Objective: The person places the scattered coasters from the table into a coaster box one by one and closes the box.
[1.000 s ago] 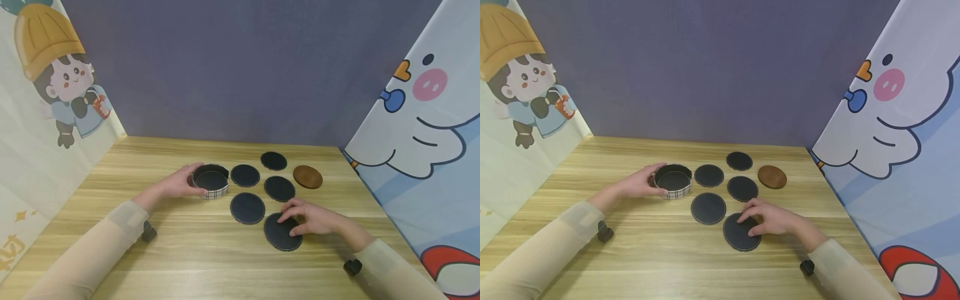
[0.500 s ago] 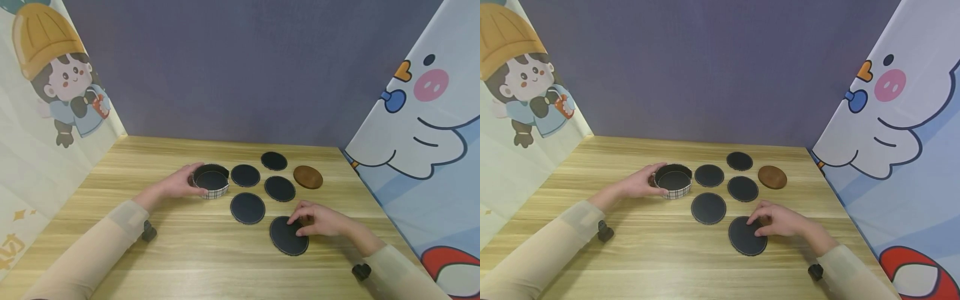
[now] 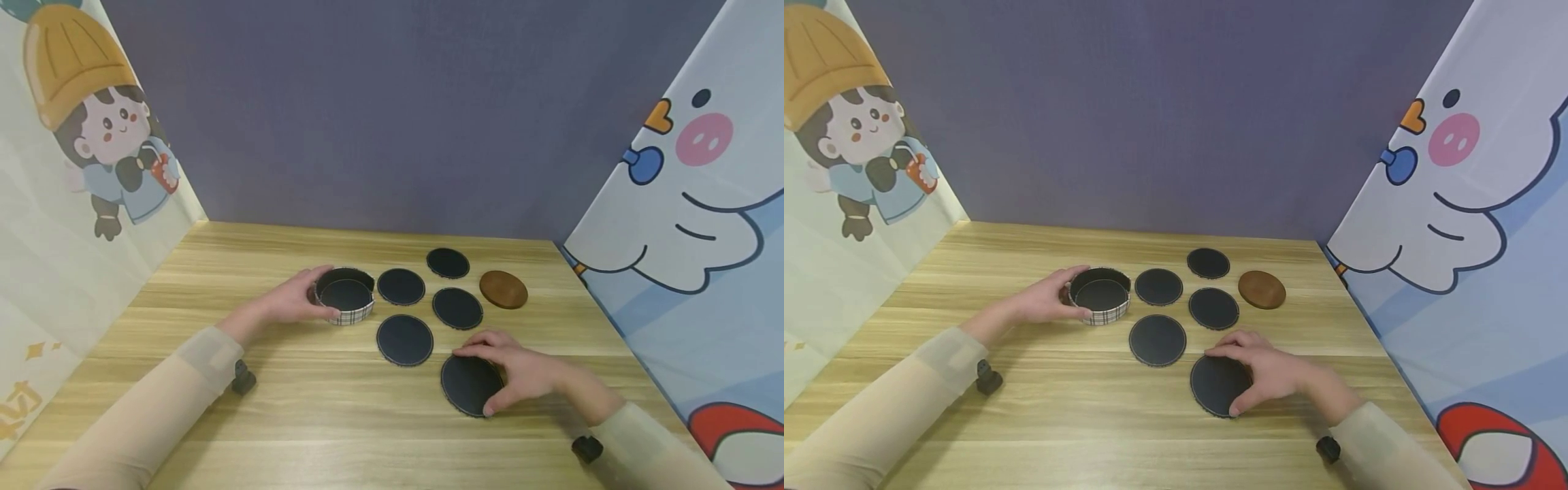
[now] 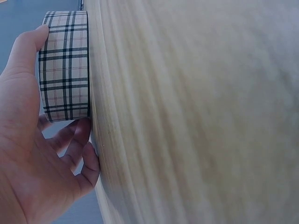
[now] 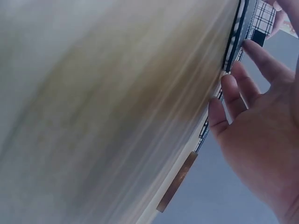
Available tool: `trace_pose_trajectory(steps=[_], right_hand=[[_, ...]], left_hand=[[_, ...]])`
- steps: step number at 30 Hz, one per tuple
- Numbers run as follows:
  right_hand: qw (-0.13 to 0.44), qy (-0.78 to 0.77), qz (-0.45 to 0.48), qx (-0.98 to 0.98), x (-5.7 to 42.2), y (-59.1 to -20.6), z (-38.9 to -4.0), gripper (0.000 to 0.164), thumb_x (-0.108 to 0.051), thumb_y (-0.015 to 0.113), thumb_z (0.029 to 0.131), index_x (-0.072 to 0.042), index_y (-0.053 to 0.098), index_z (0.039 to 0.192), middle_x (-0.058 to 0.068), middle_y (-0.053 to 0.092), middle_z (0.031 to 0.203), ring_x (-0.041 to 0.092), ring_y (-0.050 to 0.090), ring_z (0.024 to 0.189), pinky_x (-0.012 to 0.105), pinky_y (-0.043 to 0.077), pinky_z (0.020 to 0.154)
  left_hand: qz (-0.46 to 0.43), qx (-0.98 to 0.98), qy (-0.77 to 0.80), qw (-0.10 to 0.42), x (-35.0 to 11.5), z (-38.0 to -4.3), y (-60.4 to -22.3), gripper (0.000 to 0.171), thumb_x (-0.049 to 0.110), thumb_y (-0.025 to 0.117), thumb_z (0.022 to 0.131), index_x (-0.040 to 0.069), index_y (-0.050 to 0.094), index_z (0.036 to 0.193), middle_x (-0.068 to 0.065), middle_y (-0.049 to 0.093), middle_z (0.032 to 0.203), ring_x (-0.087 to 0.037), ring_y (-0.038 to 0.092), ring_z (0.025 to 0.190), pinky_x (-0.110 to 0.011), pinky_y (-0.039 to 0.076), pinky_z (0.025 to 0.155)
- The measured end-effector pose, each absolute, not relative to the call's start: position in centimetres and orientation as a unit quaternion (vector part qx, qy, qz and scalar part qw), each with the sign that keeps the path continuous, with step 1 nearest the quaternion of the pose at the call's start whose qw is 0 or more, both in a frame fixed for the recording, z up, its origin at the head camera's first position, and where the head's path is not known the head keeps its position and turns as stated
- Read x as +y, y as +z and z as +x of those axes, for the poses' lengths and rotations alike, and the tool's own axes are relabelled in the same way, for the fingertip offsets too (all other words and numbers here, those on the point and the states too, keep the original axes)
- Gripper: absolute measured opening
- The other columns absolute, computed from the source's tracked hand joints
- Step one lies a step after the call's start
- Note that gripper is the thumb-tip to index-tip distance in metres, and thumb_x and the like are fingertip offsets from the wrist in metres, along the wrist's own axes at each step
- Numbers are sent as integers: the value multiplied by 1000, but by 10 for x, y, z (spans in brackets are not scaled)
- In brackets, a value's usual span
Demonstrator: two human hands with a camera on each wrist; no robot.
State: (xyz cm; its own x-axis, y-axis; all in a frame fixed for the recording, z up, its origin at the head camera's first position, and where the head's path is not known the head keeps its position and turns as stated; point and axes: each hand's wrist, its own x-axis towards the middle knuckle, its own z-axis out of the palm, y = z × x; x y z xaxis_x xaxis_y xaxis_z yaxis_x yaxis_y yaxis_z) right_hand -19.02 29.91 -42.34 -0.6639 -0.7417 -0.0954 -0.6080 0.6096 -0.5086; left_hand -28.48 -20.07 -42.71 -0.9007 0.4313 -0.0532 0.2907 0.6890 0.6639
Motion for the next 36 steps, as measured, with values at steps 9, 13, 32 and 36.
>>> trace_pose_trajectory(steps=[9, 13, 32, 36], right_hand=[[156, -194, -383, 890, 296, -422, -185, 108, -51, 99, 72, -31, 48, 166, 2, 46, 156, 37, 38, 143, 64, 42, 110], [154, -191, -378, 892, 295, -420, -183, 108, -47, 99, 71, -31, 49, 165, 0, 47, 154, 35, 39, 141, 62, 44, 109], [116, -193, -362, 904, 291, -427, -186, 106, -39, 100, 65, -20, 55, 159, 0, 46, 142, 22, 42, 132, 37, 50, 102], [111, -206, -356, 905, 290, -427, -187, 105, -37, 100, 64, -18, 56, 157, 2, 45, 140, 21, 42, 130, 34, 50, 101]], left_hand=[[191, 917, 335, 98, -200, -284, -428, 120, 61, 90, 86, 18, 23, 176, -28, 41, 166, -51, 55, 145, -74, 41, 123], [193, 917, 334, 98, -200, -284, -428, 120, 59, 90, 86, 17, 23, 176, -29, 41, 166, -52, 56, 143, -73, 42, 123], [197, 914, 343, 96, -202, -287, -431, 119, 58, 90, 86, 15, 24, 176, -29, 43, 164, -50, 58, 141, -69, 46, 121], [197, 914, 342, 98, -201, -287, -431, 119, 58, 90, 87, 15, 23, 176, -29, 41, 165, -50, 57, 142, -69, 45, 122]])
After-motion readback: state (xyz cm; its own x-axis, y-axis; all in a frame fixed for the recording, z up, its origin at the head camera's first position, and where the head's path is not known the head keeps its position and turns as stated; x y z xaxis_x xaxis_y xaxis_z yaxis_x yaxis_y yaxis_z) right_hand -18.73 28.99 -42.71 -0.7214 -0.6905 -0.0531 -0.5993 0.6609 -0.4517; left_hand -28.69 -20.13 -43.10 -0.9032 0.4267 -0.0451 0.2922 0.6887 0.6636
